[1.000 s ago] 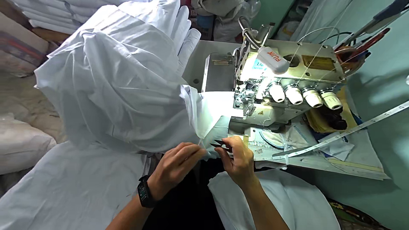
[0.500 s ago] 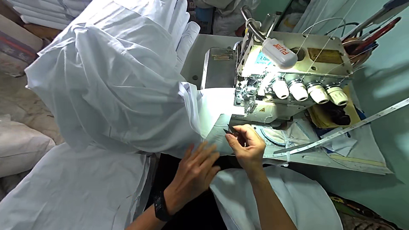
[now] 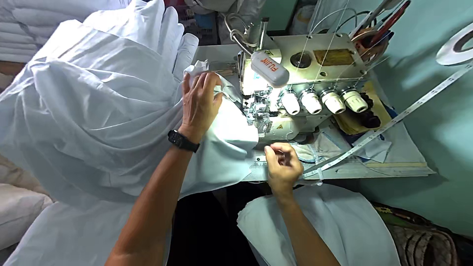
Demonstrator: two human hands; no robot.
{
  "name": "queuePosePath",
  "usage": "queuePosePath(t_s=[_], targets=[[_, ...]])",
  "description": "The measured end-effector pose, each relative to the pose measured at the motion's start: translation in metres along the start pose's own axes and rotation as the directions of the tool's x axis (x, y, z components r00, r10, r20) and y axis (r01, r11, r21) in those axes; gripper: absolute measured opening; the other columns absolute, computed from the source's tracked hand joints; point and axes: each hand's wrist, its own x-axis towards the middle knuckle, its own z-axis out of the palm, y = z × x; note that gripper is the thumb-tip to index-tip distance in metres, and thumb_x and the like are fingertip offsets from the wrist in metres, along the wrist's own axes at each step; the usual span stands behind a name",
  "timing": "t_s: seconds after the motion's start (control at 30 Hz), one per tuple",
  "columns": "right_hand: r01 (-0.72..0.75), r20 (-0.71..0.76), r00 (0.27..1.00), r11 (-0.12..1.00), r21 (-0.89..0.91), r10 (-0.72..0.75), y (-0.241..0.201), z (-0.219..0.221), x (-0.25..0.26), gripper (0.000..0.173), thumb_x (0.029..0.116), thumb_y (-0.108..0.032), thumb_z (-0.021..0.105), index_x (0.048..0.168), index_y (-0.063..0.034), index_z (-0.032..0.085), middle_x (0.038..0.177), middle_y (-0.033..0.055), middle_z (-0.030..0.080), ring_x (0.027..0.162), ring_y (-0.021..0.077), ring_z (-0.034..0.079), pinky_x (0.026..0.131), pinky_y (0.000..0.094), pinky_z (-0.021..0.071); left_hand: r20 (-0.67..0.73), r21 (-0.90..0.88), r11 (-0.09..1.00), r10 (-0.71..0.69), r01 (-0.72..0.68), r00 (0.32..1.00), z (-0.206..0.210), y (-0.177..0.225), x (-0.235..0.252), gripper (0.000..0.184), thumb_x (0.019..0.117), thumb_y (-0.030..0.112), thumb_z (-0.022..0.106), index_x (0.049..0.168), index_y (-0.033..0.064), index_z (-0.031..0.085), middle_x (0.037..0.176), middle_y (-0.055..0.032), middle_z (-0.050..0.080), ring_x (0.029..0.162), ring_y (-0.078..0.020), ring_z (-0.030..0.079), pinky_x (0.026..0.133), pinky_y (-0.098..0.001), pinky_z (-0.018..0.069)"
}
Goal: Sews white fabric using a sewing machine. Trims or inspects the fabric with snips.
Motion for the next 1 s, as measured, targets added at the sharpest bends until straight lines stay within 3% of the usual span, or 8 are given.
queuePosePath(t_s=[0.1,0.3,0.43,0.53,0.6,0.7,0.87,1.0], targets=[[0.175,0.207,0.963,0.985,-0.006,-0.170,0.006,-0.007,-0.008,0.026,0.0936,-0.019,0.070,0.095,0.0074,0.071,0.093,0.0091,0.070,0.071,-0.0054,0.053,0.062,0.0088,0.0441,-0.107,-0.003,0.996,0.085,-0.086,0.991,-0.011,0.017,-0.020,0.017,0.0942,0.009,0.066,0.107,-0.0023,0.068,0.116,-0.0194,0.072,0.125,-0.0375,0.061,0.115,-0.0631,0.0301],[-0.583,0.449,0.748,0.807,0.092,0.489,-0.021,0.009,-0.017,0.012,0.0801,-0.002,0.078,0.078,-0.0080,0.068,0.065,-0.0101,0.062,0.056,-0.0064,0.053,0.054,0.0124,0.0451,0.161,-0.329,0.928,0.235,-0.172,0.958,-0.045,0.034,-0.057,0.046,0.0817,0.045,0.081,0.099,0.0035,0.073,0.119,-0.0159,0.068,0.131,-0.0329,0.054,0.114,-0.0515,0.0361],[-0.193,0.487,0.872,0.948,0.252,0.048,-0.033,0.006,-0.011,0.020,0.0838,0.004,0.070,0.103,0.0091,0.071,0.090,0.0017,0.074,0.081,-0.0055,0.065,0.076,0.0123,0.0544,0.327,-0.247,0.953,0.251,-0.175,0.911,-0.051,0.029,-0.067,0.051,0.0765,0.058,0.077,0.099,0.0127,0.076,0.125,-0.0115,0.066,0.136,-0.0361,0.049,0.114,-0.0679,0.0249],[-0.034,0.511,0.858,0.986,0.166,-0.057,-0.040,0.001,-0.008,0.042,0.0858,-0.003,0.071,0.122,0.0155,0.064,0.082,0.0044,0.068,0.071,-0.0076,0.055,0.068,0.0074,0.0459,0.318,-0.377,0.908,0.312,-0.182,0.895,-0.052,0.037,-0.067,0.018,0.0942,0.026,0.068,0.088,0.0114,0.076,0.105,-0.0038,0.071,0.113,-0.0168,0.062,0.107,-0.0450,0.0404],[-0.024,0.528,0.847,0.988,0.154,-0.062,-0.035,-0.005,-0.012,0.025,0.0891,-0.007,0.071,0.104,0.0130,0.069,0.077,0.0055,0.068,0.068,-0.0063,0.056,0.065,0.0079,0.0468,0.282,-0.477,0.861,0.341,-0.177,0.897,-0.050,0.049,-0.063,0.016,0.0954,0.005,0.060,0.090,0.0032,0.075,0.088,-0.0036,0.070,0.088,-0.0058,0.065,0.085,-0.0186,0.0513],[0.053,0.476,0.872,0.990,0.131,-0.110,-0.017,-0.013,-0.016,0.025,0.0932,-0.010,0.070,0.075,0.0048,0.063,0.075,0.0081,0.062,0.072,-0.0016,0.057,0.068,0.0094,0.0467,0.240,-0.449,0.874,0.315,-0.183,0.918,-0.039,0.061,-0.052,0.017,0.0986,0.009,0.061,0.093,0.0005,0.075,0.079,-0.0045,0.067,0.075,-0.0051,0.062,0.070,-0.0149,0.0487],[0.334,0.326,0.915,0.900,-0.279,-0.239,0.016,-0.008,-0.004,0.035,0.0898,-0.028,0.074,0.065,-0.0049,0.066,0.104,0.0207,0.069,0.097,0.0255,0.064,0.084,0.0315,0.0528,0.232,-0.468,0.876,0.249,-0.116,0.940,-0.010,0.047,-0.034,0.011,0.0940,0.005,0.067,0.088,0.0004,0.074,0.087,-0.0078,0.070,0.087,-0.0118,0.066,0.082,-0.0234,0.0525],[0.260,0.450,0.862,0.966,0.004,-0.234,0.026,-0.005,-0.016,0.032,0.0945,-0.015,0.070,0.069,0.0020,0.063,0.070,0.0133,0.064,0.069,0.0146,0.063,0.066,0.0218,0.0526,0.298,-0.484,0.875,0.166,-0.001,0.940,-0.013,0.035,-0.035,0.007,0.0900,0.008,0.072,0.088,0.0045,0.078,0.091,-0.0021,0.072,0.089,-0.0047,0.066,0.082,-0.0193,0.0521]])
